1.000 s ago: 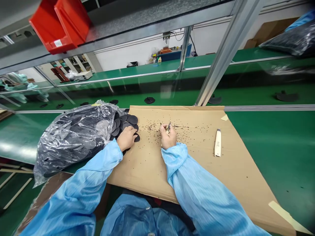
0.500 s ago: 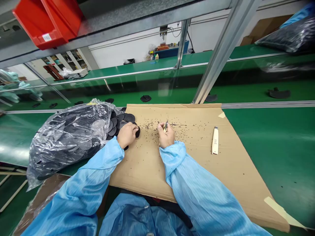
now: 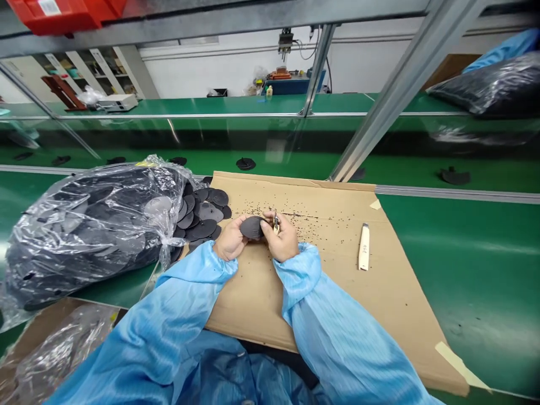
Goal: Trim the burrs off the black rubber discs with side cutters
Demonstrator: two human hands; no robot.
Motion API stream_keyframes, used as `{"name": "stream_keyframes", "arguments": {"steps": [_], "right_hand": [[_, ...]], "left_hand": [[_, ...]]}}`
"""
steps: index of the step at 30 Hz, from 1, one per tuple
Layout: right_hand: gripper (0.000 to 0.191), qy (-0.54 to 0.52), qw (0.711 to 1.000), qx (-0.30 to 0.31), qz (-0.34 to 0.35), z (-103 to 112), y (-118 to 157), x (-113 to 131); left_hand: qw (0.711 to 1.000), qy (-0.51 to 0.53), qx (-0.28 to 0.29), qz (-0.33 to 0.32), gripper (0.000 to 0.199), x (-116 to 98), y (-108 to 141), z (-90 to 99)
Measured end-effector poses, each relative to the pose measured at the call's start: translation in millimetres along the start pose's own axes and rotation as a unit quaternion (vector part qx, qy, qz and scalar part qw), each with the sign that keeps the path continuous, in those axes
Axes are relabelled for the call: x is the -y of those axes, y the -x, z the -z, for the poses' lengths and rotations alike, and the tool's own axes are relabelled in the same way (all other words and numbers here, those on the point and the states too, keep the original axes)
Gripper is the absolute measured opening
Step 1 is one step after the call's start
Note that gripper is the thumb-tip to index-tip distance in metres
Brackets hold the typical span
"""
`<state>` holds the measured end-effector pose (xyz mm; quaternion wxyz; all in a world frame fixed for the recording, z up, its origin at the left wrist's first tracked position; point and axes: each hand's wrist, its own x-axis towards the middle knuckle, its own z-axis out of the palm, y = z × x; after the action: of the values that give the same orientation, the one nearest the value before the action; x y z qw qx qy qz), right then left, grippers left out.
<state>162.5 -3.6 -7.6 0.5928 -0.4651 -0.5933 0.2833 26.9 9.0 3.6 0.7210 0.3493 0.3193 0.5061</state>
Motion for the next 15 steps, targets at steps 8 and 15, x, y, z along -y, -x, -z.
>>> {"name": "stream_keyframes", "arguments": {"steps": [8,15], "right_hand": [[0.019,0.026,0.996,-0.085,-0.019,-6,4,6],[0.025,-0.025,0.937,-0.335,-0.092,31,-48,6]], "left_hand": [[1.000,-0.003,0.015,0.019,0.040,-1,0,0.5],[0.966,-0.240,-0.050,-0.078,0.039,16,-1,7.4]]}}
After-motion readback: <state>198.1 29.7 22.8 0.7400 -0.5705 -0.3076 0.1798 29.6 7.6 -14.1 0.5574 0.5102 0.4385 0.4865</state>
